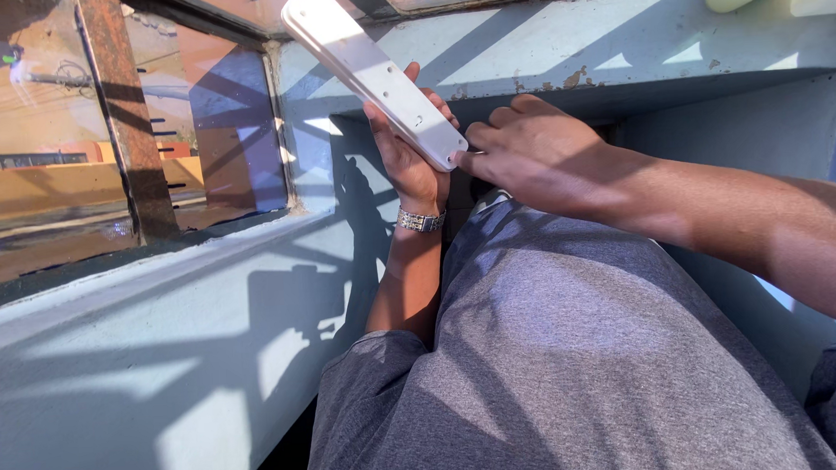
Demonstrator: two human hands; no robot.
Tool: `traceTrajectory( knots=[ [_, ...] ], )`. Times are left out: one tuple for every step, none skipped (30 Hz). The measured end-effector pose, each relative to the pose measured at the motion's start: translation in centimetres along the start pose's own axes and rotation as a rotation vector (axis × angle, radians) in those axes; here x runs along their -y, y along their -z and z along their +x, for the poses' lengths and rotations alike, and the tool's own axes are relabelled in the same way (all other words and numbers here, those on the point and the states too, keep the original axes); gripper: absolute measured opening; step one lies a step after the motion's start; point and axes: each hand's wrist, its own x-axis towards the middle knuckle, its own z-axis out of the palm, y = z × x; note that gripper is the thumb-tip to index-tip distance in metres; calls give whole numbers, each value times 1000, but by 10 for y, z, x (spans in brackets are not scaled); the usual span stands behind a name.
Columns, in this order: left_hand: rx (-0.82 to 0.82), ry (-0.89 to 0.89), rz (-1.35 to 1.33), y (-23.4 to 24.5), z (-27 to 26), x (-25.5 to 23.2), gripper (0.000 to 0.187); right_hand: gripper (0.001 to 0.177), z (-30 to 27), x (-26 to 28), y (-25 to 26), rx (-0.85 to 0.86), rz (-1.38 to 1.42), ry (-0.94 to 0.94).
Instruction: The person uses a screwdriver to unscrew and open a white power strip, then adjusts the internal wiring.
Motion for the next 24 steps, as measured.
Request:
traceTrajectory(
  knots=[
    [-18,-18,-1,0,-1,-5,96,41,-3,-1,5,5,-3,25],
    [5,17,-24,1,-1,-9,93,44,-7,-3,11,5,152,-54],
    [30,52,-48,2,-1,-13,91,47,-10,-6,15,8,306,-134],
    [12,44,-45,4,-4,-15,91,47,-10,-10,17,15,312,-118],
    [42,26,-61,6,-6,-17,90,45,-10,-15,17,44,465,-214],
    [68,8,-76,9,-11,-17,88,43,-12,-18,15,81,619,-311],
    [47,2,-72,12,-16,-17,88,43,-15,-21,12,96,626,-295],
    [43,-28,-71,15,-21,-17,90,38,-16,-24,9,33,726,-272],
    [38,-58,-70,18,-27,-17,91,34,-17,-27,6,-27,827,-251],
    [10,-82,-66,20,-33,-17,91,34,-21,-27,1,-6,828,-219],
    [7,-95,-112,21,-39,-17,87,31,-27,-24,-5,-70,991,-215],
    [5,-109,-156,22,-45,-16,84,28,-29,-21,-12,-132,1157,-214],
    [-22,-135,-150,22,-51,-16,84,28,-27,-19,-21,-106,1160,-184],
    [-24,-171,-126,23,-56,-16,81,30,-27,-13,-30,-80,1175,-265],
    [-26,-206,-101,23,-63,-17,79,31,-28,-7,-38,-52,1187,-347],
    [-19,-197,-100,23,-66,-19,79,31,-30,-2,-44,-60,1190,-355],
    [-60,-227,-53,21,-72,-21,80,33,-33,5,-47,-147,1270,-210],
    [-83,-272,-14,20,-69,-23,81,35,-32,8,-48,-243,1321,-52],
    [-59,-278,-22,19,-67,-26,81,35,-33,13,-47,-263,1302,-52],
    [-24,-270,-46,19,-63,-30,80,35,-34,20,-45,-257,1214,-52],
    [10,-261,-69,18,-60,-35,79,34,-33,26,-42,-251,1126,-54],
    [42,-248,-71,18,-57,-41,79,34,-31,32,-39,-282,1117,-71],
    [15,-200,-81,16,-55,-46,79,37,-30,38,-35,-194,1104,-190],
    [-9,-161,-96,13,-50,-50,80,40,-29,40,-30,-105,1080,-305]
  ],
)
